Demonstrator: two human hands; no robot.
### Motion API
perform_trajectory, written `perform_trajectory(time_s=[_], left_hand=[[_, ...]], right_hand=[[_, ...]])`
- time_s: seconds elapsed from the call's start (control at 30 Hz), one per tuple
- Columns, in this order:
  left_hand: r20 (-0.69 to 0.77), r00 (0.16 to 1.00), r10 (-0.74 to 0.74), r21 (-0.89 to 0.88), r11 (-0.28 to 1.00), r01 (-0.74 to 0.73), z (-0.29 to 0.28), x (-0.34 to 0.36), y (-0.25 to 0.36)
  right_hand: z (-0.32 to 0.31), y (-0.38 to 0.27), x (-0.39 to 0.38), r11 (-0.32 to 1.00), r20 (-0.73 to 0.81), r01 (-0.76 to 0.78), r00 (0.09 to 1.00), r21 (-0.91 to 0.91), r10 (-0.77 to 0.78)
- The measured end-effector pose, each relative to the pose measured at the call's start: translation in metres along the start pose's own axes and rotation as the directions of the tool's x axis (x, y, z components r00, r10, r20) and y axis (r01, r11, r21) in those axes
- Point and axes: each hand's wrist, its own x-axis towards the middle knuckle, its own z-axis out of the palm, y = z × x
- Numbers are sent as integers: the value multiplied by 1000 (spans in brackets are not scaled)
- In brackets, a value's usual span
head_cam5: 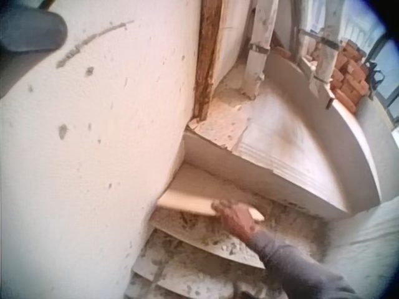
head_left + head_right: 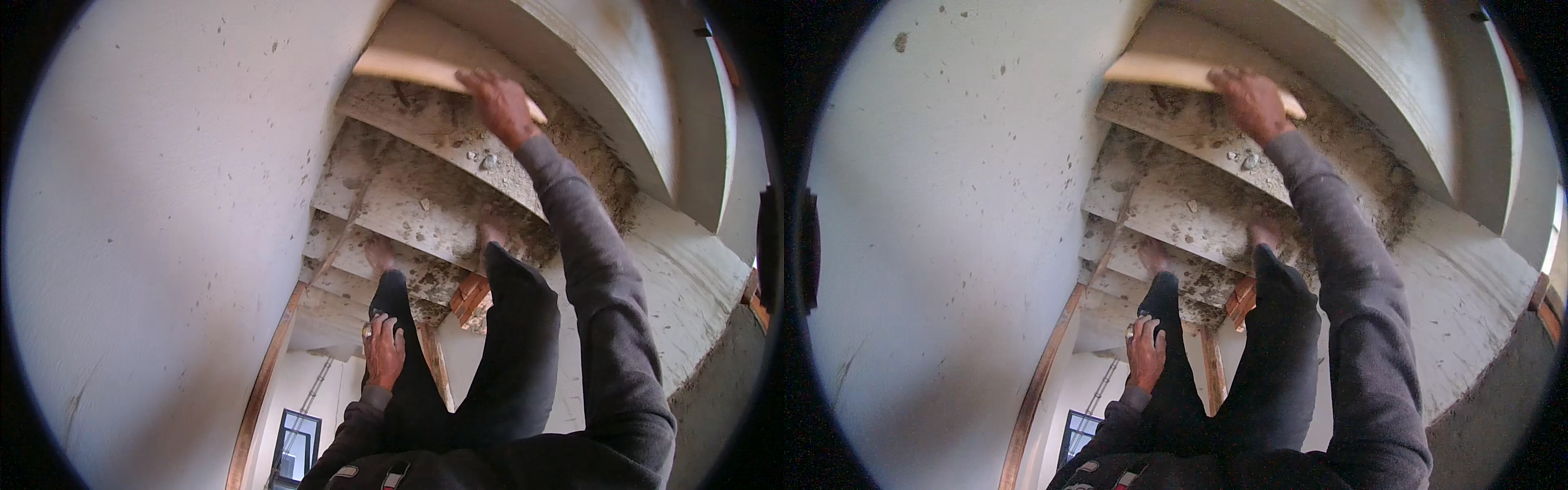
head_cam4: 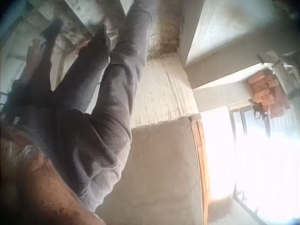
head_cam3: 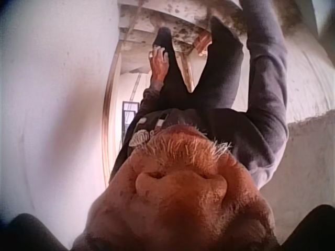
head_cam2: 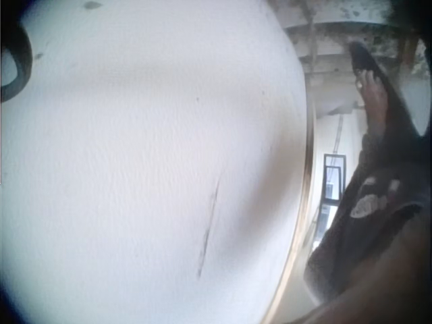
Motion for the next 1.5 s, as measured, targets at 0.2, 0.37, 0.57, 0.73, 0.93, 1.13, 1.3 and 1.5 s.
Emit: perform_trajectory(time_s=[0.2, 0.37, 0.57, 0.73, 0.93, 1.13, 1.3, 1.5], left_hand=[[16, 999, 39, 25, 999, -40, 1, -1, -2], [33, 998, 49, 19, 999, -49, -3, -6, -11], [60, 996, 69, 57, 996, -73, -7, -13, -28], [40, 994, 101, 80, 991, -104, -18, -12, -31], [46, 998, 47, 20, 999, -48, -16, -12, -36], [52, 997, 48, 11, 999, -48, -16, -9, -34], [59, 996, 60, 35, 997, -62, -14, -9, -37], [58, 996, 61, 22, 998, -63, -16, -8, -34]], right_hand=[[-19, -62, -64, 997, 163, 66, 984, 44, -72], [-25, -72, -96, 985, 213, 114, 967, 128, -140], [-16, -30, -44, 994, -33, -86, 996, -64, 84], [-3, 12, 8, 970, -199, -111, 978, -215, 67], [3, 5, 27, 962, -141, -148, 983, -229, 118], [26, -8, 0, 986, -162, -37, 987, -164, 10], [16, -39, -34, 986, -48, 149, 987, -79, -153], [1, -83, -54, 892, 125, 449, 884, 52, -451]])
